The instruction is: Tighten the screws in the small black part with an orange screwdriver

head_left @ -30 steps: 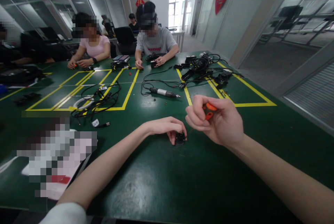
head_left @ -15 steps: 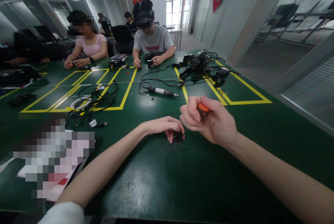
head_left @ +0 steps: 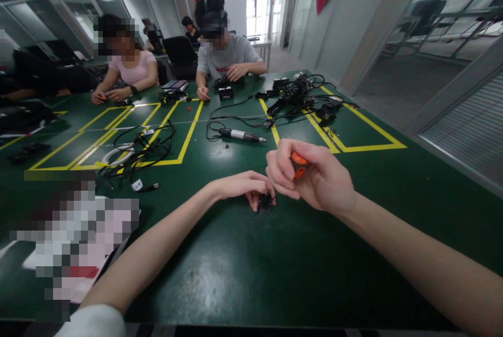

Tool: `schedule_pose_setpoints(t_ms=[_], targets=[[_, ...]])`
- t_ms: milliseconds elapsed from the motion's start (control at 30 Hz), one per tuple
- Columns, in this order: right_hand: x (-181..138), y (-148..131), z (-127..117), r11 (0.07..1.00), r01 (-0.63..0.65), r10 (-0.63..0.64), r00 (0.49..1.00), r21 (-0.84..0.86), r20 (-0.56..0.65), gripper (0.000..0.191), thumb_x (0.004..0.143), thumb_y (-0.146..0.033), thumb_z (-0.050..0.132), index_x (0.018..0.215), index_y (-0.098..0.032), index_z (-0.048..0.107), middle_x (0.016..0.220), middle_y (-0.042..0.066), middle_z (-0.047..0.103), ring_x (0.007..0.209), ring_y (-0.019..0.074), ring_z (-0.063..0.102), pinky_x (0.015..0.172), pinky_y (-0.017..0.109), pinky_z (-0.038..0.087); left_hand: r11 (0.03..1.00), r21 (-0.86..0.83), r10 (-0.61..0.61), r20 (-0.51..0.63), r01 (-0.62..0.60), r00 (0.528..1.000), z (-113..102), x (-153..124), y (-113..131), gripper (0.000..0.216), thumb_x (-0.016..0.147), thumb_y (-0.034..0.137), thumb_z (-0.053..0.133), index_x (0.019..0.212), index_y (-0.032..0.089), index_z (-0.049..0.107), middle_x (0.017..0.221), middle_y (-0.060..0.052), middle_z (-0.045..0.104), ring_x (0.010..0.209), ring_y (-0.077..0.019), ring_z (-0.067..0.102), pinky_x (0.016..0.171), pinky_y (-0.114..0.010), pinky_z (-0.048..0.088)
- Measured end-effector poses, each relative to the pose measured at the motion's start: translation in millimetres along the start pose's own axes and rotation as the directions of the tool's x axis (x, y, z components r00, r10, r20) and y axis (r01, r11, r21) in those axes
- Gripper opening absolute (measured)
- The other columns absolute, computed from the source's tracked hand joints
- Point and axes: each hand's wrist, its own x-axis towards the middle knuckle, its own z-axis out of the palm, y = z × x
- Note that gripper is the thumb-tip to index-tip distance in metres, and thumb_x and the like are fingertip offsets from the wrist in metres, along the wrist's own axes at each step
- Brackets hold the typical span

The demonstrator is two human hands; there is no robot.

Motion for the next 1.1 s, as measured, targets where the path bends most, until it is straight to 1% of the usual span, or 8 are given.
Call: schedule_pose_setpoints(t_ms=[167, 333, 533, 633, 733, 800, 1000, 1100], targets=[[0.9, 1.4, -1.2, 0.999, -0.008, 0.009, 1.0, 0.034, -0.006, 0.04, 0.1, -0.041, 0.048, 0.066, -0.021, 0.051, 0.049, -0.006, 0.035, 0.043, 0.0102, 0.024, 0.043, 0.024, 0.022, 0.999, -0.001, 0.038, 0.009, -0.038, 0.999, -3.2, 0.3, -2.5, 0.022, 0.084, 0.025, 0.059, 0.097, 0.012, 0.071, 0.096, -0.007, 0.076, 0.058, -0.0105, 0.066, 0.057, -0.023, 0.057], [-1.1, 1.6, -1.2, 0.999, -0.031, 0.031, 0.999, 0.033, 0.014, 0.027, 0.095, -0.046, 0.054, 0.083, -0.023, 0.047, 0.05, -0.01, 0.033, 0.041, 0.0099, 0.021, 0.044, 0.023, 0.02, 0.998, -0.009, 0.058, 0.043, -0.058, 0.997, -5.5, 3.2, -6.1, 0.023, 0.081, 0.026, 0.059, 0.095, 0.012, 0.071, 0.093, -0.006, 0.076, 0.059, -0.0116, 0.067, 0.056, -0.023, 0.057], [-0.5, 1.6, -2.3, 1.0, -0.027, 0.027, 1.0, -0.004, 0.017, 0.026, 0.097, -0.041, 0.055, 0.081, -0.022, 0.047, 0.057, -0.008, 0.046, 0.042, 0.0088, 0.029, 0.045, 0.023, 0.027, 0.999, 0.039, 0.012, -0.022, -0.012, 1.0, -0.9, 1.3, -0.8, 0.022, 0.09, 0.03, 0.062, 0.091, 0.01, 0.073, 0.091, -0.008, 0.076, 0.053, -0.0098, 0.064, 0.056, -0.023, 0.055], [0.3, 1.5, -4.5, 1.0, -0.012, 0.012, 1.0, -0.011, 0.007, 0.025, 0.097, -0.039, 0.057, 0.082, -0.02, 0.051, 0.062, -0.005, 0.054, 0.043, 0.0098, 0.04, 0.046, 0.024, 0.033, 0.999, 0.041, 0.013, -0.001, -0.013, 1.0, -2.0, 0.5, -0.6, 0.021, 0.088, 0.028, 0.062, 0.091, 0.011, 0.073, 0.09, -0.006, 0.077, 0.053, -0.0086, 0.064, 0.057, -0.021, 0.054], [1.4, 0.1, -5.0, 0.999, 0.002, -0.003, 1.0, -0.05, -0.013, 0.031, 0.1, -0.04, 0.055, 0.077, -0.018, 0.056, 0.064, -0.003, 0.054, 0.047, 0.0117, 0.048, 0.05, 0.027, 0.038, 0.999, 0.039, 0.027, 0.036, -0.028, 0.999, -5.2, 1.5, -2.8, 0.022, 0.085, 0.029, 0.06, 0.091, 0.012, 0.073, 0.091, -0.005, 0.077, 0.053, -0.008, 0.064, 0.058, -0.02, 0.053], [2.4, -1.5, -4.1, 0.998, 0.005, -0.007, 1.0, -0.07, -0.029, 0.038, 0.101, -0.041, 0.053, 0.071, -0.018, 0.057, 0.064, -0.002, 0.053, 0.049, 0.0122, 0.049, 0.051, 0.028, 0.038, 0.999, 0.035, 0.037, 0.052, -0.039, 0.998, -6.8, 2.3, -4.3, 0.024, 0.084, 0.03, 0.058, 0.092, 0.013, 0.073, 0.094, -0.005, 0.077, 0.055, -0.0084, 0.064, 0.059, -0.021, 0.054], [3.7, -2.0, -1.6, 0.999, -0.05, 0.049, 0.998, -0.009, -0.043, 0.043, 0.1, -0.049, 0.052, 0.067, -0.02, 0.052, 0.054, -0.006, 0.037, 0.043, 0.0098, 0.028, 0.044, 0.025, 0.025, 0.998, 0.041, 0.037, 0.036, -0.039, 0.999, -6.2, 1.4, -5.1, 0.027, 0.082, 0.028, 0.055, 0.098, 0.012, 0.07, 0.099, -0.007, 0.076, 0.058, -0.0098, 0.065, 0.06, -0.023, 0.056], [2.1, -0.4, -2.1, 0.999, -0.044, 0.044, 0.999, 0.03, -0.013, 0.035, 0.097, -0.049, 0.053, 0.075, -0.021, 0.051, 0.052, -0.008, 0.035, 0.042, 0.0093, 0.022, 0.042, 0.023, 0.021, 0.998, 0.022, 0.052, 0.03, -0.053, 0.998, -5.2, 0.7, -4.3, 0.027, 0.081, 0.029, 0.058, 0.099, 0.013, 0.07, 0.097, -0.007, 0.075, 0.06, -0.0116, 0.066, 0.059, -0.024, 0.057]])
